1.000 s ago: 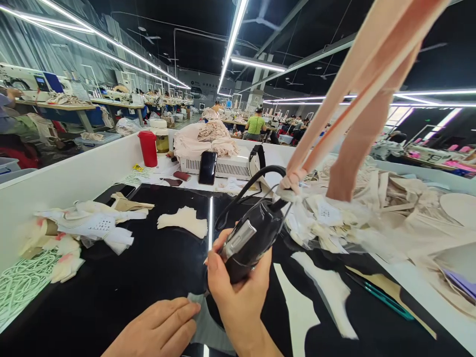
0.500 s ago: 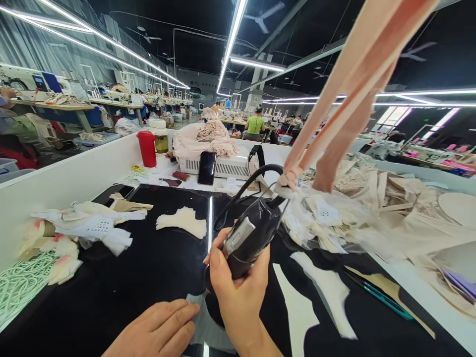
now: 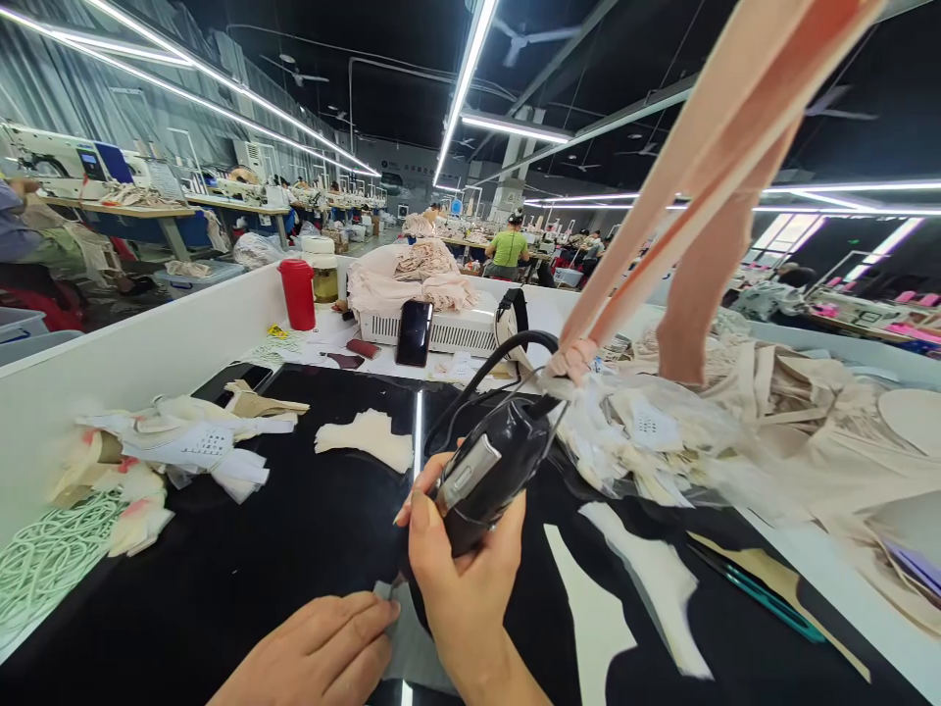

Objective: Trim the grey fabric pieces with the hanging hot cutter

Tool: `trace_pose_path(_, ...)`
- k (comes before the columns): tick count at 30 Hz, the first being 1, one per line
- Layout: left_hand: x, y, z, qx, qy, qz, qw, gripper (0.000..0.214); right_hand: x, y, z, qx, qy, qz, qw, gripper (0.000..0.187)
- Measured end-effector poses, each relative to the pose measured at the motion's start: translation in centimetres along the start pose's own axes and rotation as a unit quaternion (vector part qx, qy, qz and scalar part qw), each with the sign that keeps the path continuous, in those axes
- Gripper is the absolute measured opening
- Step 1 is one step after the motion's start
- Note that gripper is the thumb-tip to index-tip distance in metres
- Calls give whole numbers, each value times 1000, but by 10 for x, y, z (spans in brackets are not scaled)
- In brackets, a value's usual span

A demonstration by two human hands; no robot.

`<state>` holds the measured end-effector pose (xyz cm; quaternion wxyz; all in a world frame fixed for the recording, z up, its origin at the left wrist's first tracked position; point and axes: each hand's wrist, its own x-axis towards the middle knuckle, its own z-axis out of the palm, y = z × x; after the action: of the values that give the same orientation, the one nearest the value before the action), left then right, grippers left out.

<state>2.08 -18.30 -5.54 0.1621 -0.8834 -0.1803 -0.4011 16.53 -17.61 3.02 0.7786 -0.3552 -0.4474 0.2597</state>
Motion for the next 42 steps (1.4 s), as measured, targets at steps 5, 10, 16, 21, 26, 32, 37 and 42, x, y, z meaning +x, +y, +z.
trace_pose_path(5,-1,0,0,4,4,-3,1000,43,-1,2,1,25,-12,3,1000,30)
trace_pose_path(10,-5,0,0,-7,-6,-1,1000,34,-3,5,3,19,-26,8,999,28)
trace_pose_path(16,-1,2,0,-7,3,-10,1000,39,0,4,6,17,-23,1,1000,28)
trace_pose_path(21,2,-1,-5,-21,-25,10,999,46,4,-7,-9,21,-21,9,1000,33)
trace_pose_path(26,-5,-3,-6,-22,-47,20,998,53,-2,-21,-33,15,-31,10,999,31)
trace_pose_path(32,-6,-1,-12,-26,-89,17,996,48,-12,-34,-63,-20,-38,14,999,30)
trace_pose_path(37,-5,-2,-18,-18,-107,15,994,43,-8,-40,-66,-22,-3,-5,1000,28)
trace_pose_path(42,-3,-5,-19,-21,-96,21,995,43,-6,-31,-60,-32,-6,-11,999,30)
